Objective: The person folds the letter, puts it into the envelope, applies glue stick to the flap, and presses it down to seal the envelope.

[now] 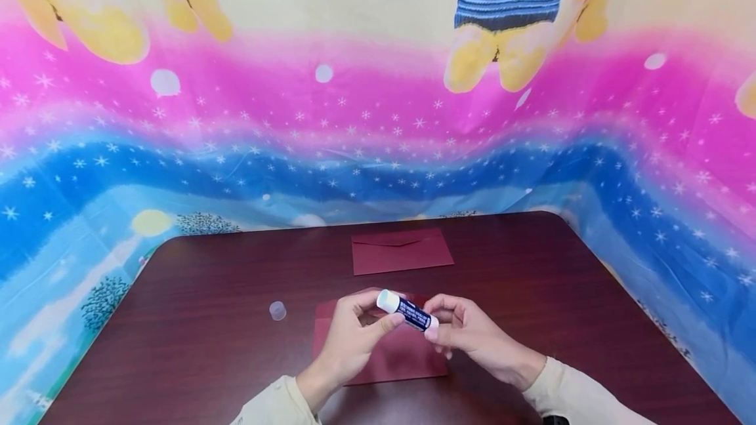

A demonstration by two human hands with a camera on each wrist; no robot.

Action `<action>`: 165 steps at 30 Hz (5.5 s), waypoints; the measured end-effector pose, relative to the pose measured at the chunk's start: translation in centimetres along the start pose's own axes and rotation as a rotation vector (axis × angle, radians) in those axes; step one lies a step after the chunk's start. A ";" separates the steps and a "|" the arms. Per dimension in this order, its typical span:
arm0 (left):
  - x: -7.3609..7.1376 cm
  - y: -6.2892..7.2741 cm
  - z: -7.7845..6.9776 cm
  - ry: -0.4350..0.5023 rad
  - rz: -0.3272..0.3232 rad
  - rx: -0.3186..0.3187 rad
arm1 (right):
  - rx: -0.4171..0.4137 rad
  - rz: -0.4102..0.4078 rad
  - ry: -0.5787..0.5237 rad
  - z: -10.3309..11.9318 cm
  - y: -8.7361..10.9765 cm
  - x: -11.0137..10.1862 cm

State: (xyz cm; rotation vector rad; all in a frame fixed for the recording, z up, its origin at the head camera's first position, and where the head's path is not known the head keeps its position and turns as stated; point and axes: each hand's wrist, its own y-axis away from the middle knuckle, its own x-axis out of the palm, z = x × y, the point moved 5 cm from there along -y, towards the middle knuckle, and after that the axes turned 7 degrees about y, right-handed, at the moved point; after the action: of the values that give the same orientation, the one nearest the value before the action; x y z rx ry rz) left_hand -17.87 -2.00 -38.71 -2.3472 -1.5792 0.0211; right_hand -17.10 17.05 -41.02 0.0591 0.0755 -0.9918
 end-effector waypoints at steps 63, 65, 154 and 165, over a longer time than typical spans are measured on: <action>-14.7 1.3 -1.3 -0.924 -0.183 -0.197 | -0.090 -0.144 0.233 -0.4 0.3 -0.4; -15.6 1.6 -1.1 -0.968 -0.160 -0.233 | -0.086 -0.142 0.236 -0.4 0.3 -0.4; -2.9 3.0 -0.3 -0.083 0.324 -0.171 | -0.271 -0.184 0.615 1.6 1.3 2.7; -2.7 3.1 0.2 -0.113 0.307 -0.196 | -0.277 -0.175 0.625 1.6 1.3 2.6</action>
State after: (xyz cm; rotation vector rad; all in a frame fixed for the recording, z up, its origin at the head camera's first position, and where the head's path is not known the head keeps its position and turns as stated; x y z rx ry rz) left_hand -16.21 -5.50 -40.10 -2.7672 -1.3047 0.0715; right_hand -14.52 15.46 -39.67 0.1083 0.7998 -1.0993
